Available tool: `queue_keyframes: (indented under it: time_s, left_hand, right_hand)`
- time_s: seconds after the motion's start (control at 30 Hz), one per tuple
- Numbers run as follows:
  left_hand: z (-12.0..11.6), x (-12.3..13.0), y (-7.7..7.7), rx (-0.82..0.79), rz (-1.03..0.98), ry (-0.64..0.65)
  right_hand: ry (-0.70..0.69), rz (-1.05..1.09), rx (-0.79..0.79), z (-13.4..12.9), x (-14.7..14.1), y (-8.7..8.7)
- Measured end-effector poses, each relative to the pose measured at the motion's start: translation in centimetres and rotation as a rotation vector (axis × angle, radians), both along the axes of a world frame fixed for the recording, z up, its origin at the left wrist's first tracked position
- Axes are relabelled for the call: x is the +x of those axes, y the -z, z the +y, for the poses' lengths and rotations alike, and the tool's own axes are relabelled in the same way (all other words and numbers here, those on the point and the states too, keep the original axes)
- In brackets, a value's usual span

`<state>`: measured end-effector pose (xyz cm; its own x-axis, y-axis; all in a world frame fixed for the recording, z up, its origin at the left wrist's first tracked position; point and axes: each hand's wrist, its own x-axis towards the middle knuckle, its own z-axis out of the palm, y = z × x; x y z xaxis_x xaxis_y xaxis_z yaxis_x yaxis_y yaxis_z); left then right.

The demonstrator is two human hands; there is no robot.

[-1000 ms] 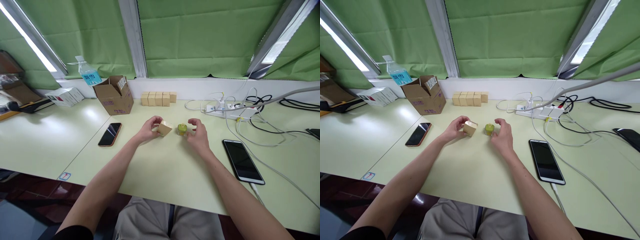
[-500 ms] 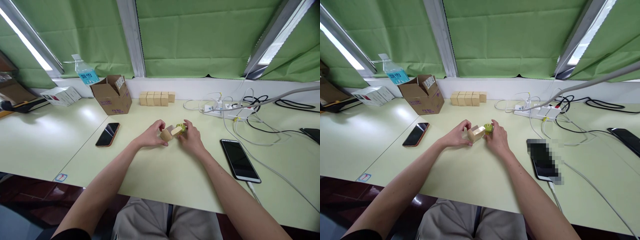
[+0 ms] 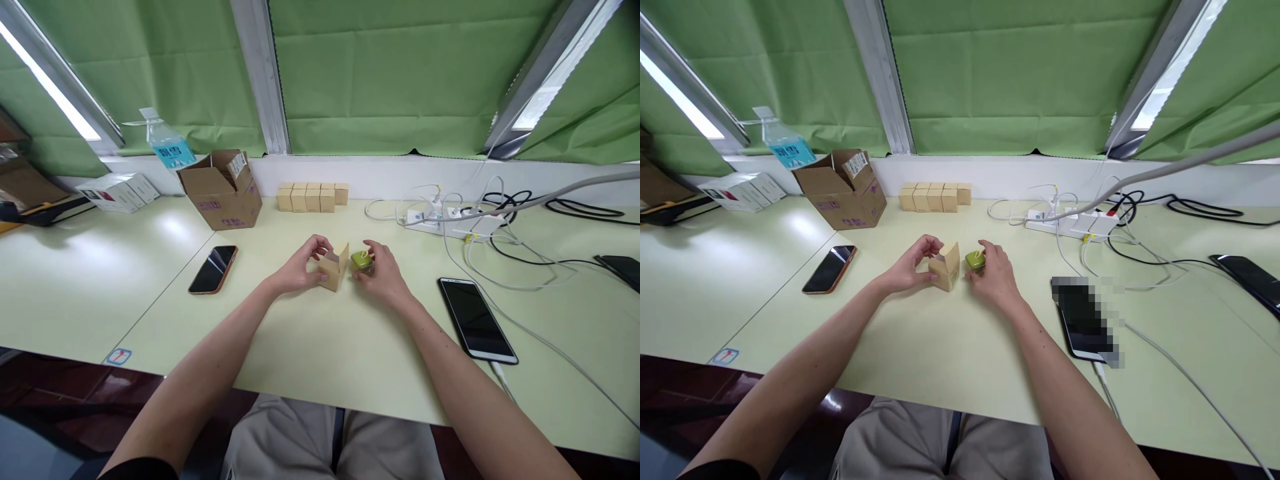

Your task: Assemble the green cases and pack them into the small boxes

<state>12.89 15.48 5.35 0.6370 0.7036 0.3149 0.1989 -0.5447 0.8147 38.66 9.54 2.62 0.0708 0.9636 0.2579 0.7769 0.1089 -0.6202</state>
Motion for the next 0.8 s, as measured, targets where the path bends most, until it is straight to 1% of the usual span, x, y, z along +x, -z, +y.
queue_keyframes:
  time_s: [0.07,0.13,0.23,0.33,0.4,0.5,0.57,0.63,0.7,0.8]
  left_hand:
    - [-0.1,0.1,0.0,0.048,0.041,-0.054]
    - [-0.2,0.3,0.0,0.104,0.065,-0.098]
    - [-0.6,0.5,0.1,0.176,0.05,-0.109]
    - [-1.0,0.9,0.3,0.175,0.02,-0.088]
    - [-1.2,1.2,0.6,0.121,-0.026,-0.106]
    - [-1.6,1.9,1.1,-0.013,-0.144,-0.183]
    - [-1.8,2.4,1.1,-0.078,-0.203,-0.227]
    - [-2.1,2.7,1.0,-0.074,-0.202,-0.254]
    - [-2.5,3.0,0.8,-0.02,-0.158,-0.256]
    - [-3.4,3.4,0.4,0.014,-0.119,-0.233]
  right_hand:
    - [-0.103,0.104,0.012,0.1,0.4,0.2]
    - [-0.149,0.134,0.014,0.1,0.7,0.2]
    - [-0.122,0.069,0.019,-0.1,0.9,0.0]
    - [-0.031,0.013,0.063,-0.2,1.2,-0.8]
    - [0.029,0.066,0.161,-0.2,1.5,-1.5]
    - [0.067,0.252,0.376,-0.5,1.5,-3.0]
    - [0.028,0.356,0.497,-1.1,0.8,-4.2]
    - [-0.038,0.416,0.593,-2.1,-0.2,-5.4]
    - [-0.081,0.434,0.625,-3.3,-1.6,-6.5]
    - [-0.118,0.362,0.589,-4.6,-3.5,-7.5]
